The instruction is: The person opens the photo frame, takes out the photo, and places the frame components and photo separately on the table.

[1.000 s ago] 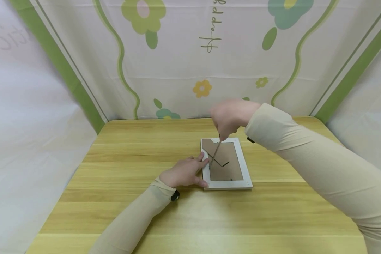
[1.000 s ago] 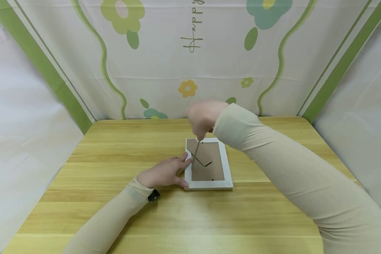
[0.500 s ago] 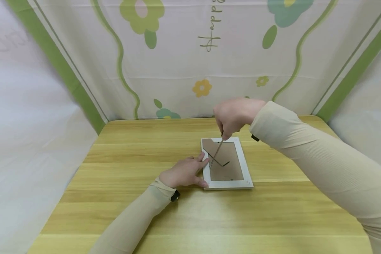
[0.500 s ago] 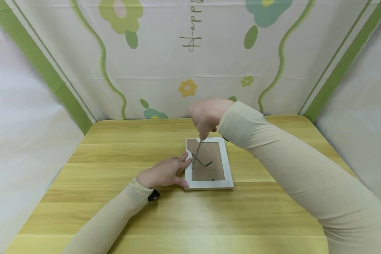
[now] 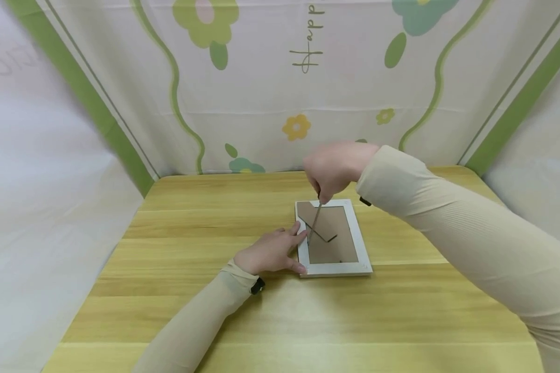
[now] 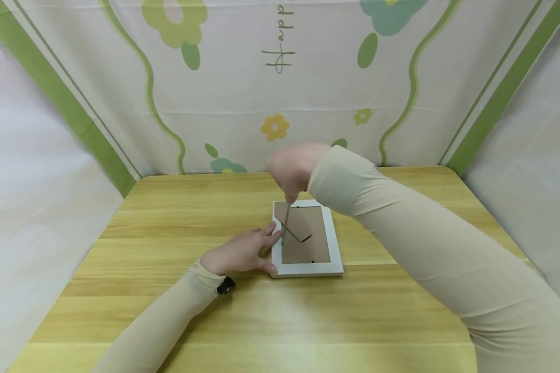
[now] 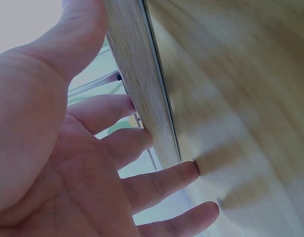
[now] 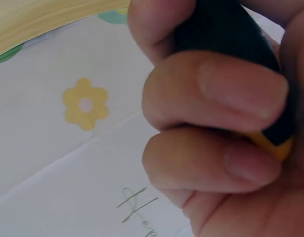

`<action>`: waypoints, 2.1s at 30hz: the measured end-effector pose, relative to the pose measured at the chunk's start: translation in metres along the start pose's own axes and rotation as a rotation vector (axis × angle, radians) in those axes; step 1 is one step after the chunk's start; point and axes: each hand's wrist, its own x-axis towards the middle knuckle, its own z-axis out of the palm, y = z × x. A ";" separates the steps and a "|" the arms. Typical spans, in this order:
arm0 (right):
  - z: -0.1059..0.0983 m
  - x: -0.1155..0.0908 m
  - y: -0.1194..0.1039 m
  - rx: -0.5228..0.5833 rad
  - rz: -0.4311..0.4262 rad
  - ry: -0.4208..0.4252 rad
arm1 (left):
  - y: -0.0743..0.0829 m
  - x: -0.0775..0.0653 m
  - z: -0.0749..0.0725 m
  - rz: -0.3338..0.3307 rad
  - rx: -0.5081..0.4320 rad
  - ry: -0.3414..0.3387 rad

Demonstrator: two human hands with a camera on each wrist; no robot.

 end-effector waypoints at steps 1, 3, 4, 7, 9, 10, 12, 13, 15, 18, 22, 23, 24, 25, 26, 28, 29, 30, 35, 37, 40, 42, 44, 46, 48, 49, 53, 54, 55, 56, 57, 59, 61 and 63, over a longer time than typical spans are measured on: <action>-0.002 0.001 -0.004 -0.015 -0.002 0.003 | 0.000 0.000 0.000 0.000 -0.004 0.002; -0.006 0.002 -0.011 -0.064 -0.009 0.011 | 0.000 -0.001 0.000 -0.002 -0.013 0.007; -0.007 0.003 -0.015 -0.089 -0.006 0.013 | 0.000 -0.002 0.000 -0.003 -0.018 0.008; -0.011 0.007 -0.025 -0.146 0.002 0.018 | -0.001 -0.003 0.000 -0.001 -0.029 0.013; -0.013 0.008 -0.030 -0.167 0.001 0.015 | -0.001 -0.003 0.000 0.001 -0.025 0.014; -0.013 0.009 -0.032 -0.169 0.001 0.013 | -0.002 -0.003 0.001 0.003 -0.021 0.014; -0.013 0.009 -0.034 -0.170 -0.004 0.013 | -0.002 -0.003 0.001 0.005 -0.015 0.011; -0.013 0.009 -0.033 -0.171 -0.005 0.014 | -0.002 -0.003 0.001 0.006 -0.014 0.010; -0.012 0.008 -0.030 -0.159 -0.007 0.011 | -0.002 -0.003 0.001 0.009 -0.013 0.008; -0.009 0.003 -0.018 -0.100 -0.012 -0.004 | 0.000 -0.004 0.000 0.011 -0.016 0.004; -0.004 -0.006 0.002 -0.007 -0.021 -0.025 | 0.001 -0.004 -0.001 0.009 -0.015 -0.006; -0.003 -0.008 0.007 0.006 -0.021 -0.026 | 0.001 -0.004 -0.002 0.007 -0.016 -0.009; -0.003 -0.010 0.011 0.019 -0.017 -0.024 | 0.002 -0.004 -0.002 0.004 -0.020 -0.011; -0.003 -0.013 0.014 0.027 -0.016 -0.019 | 0.002 -0.004 -0.002 0.002 -0.021 -0.011; -0.004 -0.016 0.017 0.037 -0.018 -0.014 | 0.002 -0.003 -0.002 0.000 -0.020 -0.012; -0.005 -0.022 0.023 0.056 -0.025 -0.001 | 0.002 -0.003 -0.001 -0.004 -0.022 -0.012; -0.006 -0.026 0.026 0.064 -0.029 0.008 | 0.002 -0.003 -0.001 -0.006 -0.022 -0.012; -0.006 -0.030 0.030 0.070 -0.039 0.021 | 0.001 -0.002 0.000 -0.008 -0.020 -0.011; -0.001 -0.051 0.049 0.081 -0.076 0.125 | 0.002 -0.002 0.000 -0.013 -0.023 -0.015; 0.004 -0.059 0.058 0.070 -0.073 0.181 | 0.002 -0.003 -0.001 -0.013 -0.026 -0.015; 0.015 -0.070 0.071 0.066 -0.054 0.259 | 0.002 -0.003 -0.002 -0.014 -0.027 -0.016; 0.024 -0.076 0.080 0.103 -0.031 0.282 | 0.002 -0.002 -0.002 -0.013 -0.021 -0.016; 0.036 -0.080 0.087 0.147 0.013 0.287 | 0.001 -0.002 -0.001 -0.010 -0.016 -0.017; 0.048 -0.083 0.093 0.200 0.045 0.287 | 0.000 -0.002 0.000 -0.008 -0.014 -0.017; 0.062 -0.085 0.099 0.242 0.063 0.302 | 0.000 -0.002 0.001 -0.007 -0.018 -0.017; 0.068 -0.086 0.102 0.264 0.068 0.308 | -0.001 -0.002 0.001 -0.007 -0.020 -0.017; 0.091 -0.088 0.113 0.340 0.076 0.342 | -0.001 -0.002 0.002 -0.005 -0.028 -0.016; 0.097 -0.089 0.115 0.356 0.085 0.344 | -0.001 -0.002 0.001 -0.003 -0.025 -0.016; 0.102 -0.090 0.117 0.364 0.101 0.348 | 0.000 -0.003 0.001 -0.001 -0.023 -0.014; 0.107 -0.091 0.119 0.371 0.110 0.356 | 0.000 -0.003 0.001 0.000 -0.023 -0.014; 0.112 -0.091 0.122 0.381 0.113 0.365 | 0.000 -0.003 0.001 0.001 -0.021 -0.014; 0.123 -0.093 0.125 0.414 0.126 0.374 | 0.000 -0.003 0.001 0.001 -0.021 -0.014; 0.136 -0.093 0.130 0.439 0.140 0.382 | 0.000 -0.003 0.001 -0.001 -0.024 -0.012; 0.151 -0.093 0.135 0.469 0.164 0.386 | 0.000 -0.003 0.002 -0.004 -0.025 -0.013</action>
